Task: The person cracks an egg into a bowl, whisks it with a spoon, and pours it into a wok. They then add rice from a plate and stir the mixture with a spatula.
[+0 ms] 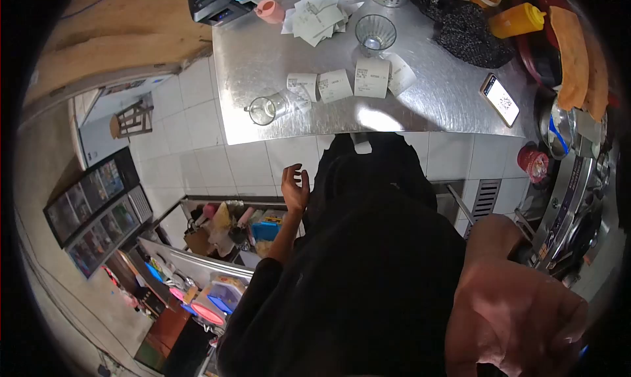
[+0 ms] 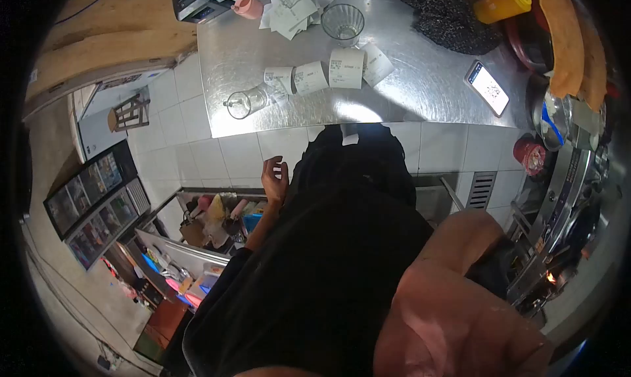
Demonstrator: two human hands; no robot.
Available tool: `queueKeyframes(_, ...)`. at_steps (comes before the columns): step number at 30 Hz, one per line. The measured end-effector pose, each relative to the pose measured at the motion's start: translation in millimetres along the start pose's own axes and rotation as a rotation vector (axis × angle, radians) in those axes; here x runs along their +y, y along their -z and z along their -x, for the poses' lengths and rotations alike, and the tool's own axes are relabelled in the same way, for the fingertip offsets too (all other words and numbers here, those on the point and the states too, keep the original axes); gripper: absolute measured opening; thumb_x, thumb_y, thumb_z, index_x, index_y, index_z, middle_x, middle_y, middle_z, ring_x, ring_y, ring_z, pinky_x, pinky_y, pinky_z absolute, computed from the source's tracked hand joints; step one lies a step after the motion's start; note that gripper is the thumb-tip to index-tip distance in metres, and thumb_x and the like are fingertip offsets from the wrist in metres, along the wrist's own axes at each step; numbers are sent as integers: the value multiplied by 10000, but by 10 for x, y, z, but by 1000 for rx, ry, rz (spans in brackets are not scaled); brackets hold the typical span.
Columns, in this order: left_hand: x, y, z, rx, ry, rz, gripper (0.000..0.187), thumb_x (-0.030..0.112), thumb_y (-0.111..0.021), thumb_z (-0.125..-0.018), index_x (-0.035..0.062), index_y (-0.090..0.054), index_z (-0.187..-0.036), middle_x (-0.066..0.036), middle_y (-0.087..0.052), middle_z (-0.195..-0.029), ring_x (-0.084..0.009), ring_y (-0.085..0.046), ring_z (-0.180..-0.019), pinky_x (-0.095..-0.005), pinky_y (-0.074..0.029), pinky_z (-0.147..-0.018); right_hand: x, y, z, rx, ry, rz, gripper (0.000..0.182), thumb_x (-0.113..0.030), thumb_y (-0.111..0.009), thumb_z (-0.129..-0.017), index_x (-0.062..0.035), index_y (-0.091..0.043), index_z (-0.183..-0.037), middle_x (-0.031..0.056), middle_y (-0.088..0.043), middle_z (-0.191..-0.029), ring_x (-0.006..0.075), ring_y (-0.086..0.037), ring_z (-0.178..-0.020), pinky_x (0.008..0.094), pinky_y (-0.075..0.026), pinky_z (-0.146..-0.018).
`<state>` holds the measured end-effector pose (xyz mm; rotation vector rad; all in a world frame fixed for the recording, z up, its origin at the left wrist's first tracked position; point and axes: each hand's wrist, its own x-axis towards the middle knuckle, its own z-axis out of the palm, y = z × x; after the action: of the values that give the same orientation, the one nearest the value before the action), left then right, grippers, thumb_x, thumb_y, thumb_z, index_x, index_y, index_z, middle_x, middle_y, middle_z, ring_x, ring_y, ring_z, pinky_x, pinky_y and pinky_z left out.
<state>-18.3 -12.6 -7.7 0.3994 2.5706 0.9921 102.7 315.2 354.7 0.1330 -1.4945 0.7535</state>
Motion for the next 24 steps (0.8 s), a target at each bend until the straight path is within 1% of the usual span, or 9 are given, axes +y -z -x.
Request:
queueKeyframes(1, -87, 24, -5, -13, -7, -9, 165, 80, -620, -834, 24, -608, -989, -126, -602, -937, -254, -605, -783, -357, -515, -645, -3, -110, 47, 352, 266, 30, 377, -521, -465, -877, -178, -589, -971, 11, -597, -954, 171, -532, -929, 383, -368, -873)
queueKeyframes(2, -186, 73, -11, -18, -26, -24, 159, 82, -621, -833, 22, -612, -980, -124, -604, -933, -246, -607, -779, -355, -518, -631, 27, -290, 42, 352, 272, 34, 377, -521, -465, -877, -178, -589, -971, 11, -597, -954, 171, -532, -929, 383, -368, -873)
queueKeyframes(9, -970, 131, -132, -132, -36, -67, 225, 108, -616, -797, -7, -620, -991, -199, -631, -940, -386, -610, -883, -426, -482, -803, -55, -464, 114, -15, 201, 100, 228, -323, -576, -791, -118, -609, -884, 31, -591, -900, 190, -540, -835, 379, -394, -762)
queueKeyframes(13, -1375, -30, -207, -540, 119, -251, 402, 353, -622, -831, -18, -608, -983, -270, -638, -941, -445, -609, -904, -496, -482, -769, -222, -32, 406, -454, -293, 389, 188, -182, -694, -703, -84, -636, -852, 66, -595, -863, 231, -556, -784, 384, -426, -690)
queueKeyframes(14, -2546, -326, -257, -652, -271, -428, 369, 346, -594, -873, -8, -615, -972, -243, -652, -920, -407, -630, -878, -461, -496, -764, -252, 105, 539, -483, -464, 478, 196, -147, -724, -681, -75, -643, -844, 75, -596, -854, 241, -560, -771, 386, -434, -672)
queueKeyframes(15, -2335, -426, -616, -642, -435, -725, 223, 236, -548, -902, 45, -634, -979, -178, -651, -847, -333, -650, -809, -427, -533, -661, -226, 195, 698, -449, -579, 561, 192, -107, -714, -705, -56, -640, -875, 96, -601, -876, 250, -552, -782, 379, -419, -684)
queueKeyframes(16, -2688, -554, -672, -851, -210, -607, 222, 234, -547, -903, 45, -633, -980, -176, -650, -846, -331, -649, -806, -425, -532, -659, -224, 358, 912, -403, -693, 611, 204, -81, -709, -724, -47, -623, -906, 90, -595, -873, 259, -548, -776, 357, -406, -698)
queueKeyframes(19, -1707, -1184, -1169, -968, -113, -563, 218, 230, -546, -905, 44, -631, -981, -171, -648, -842, -323, -645, -797, -419, -529, -652, -434, 923, 1331, -289, -1038, 670, 141, -98, -688, -794, -48, -597, -889, 75, -595, -821, 258, -578, -790, 353, -434, -720)
queueKeyframes(24, 170, -2546, -1436, -1055, -164, -480, 212, 222, -543, -909, 43, -627, -984, -163, -644, -835, -309, -640, -783, -408, -524, -640, -773, 2059, 1628, -141, -1193, 727, 143, -174, -607, -870, -45, -586, -928, 78, -573, -755, 253, -590, -729, 372, -460, -705)
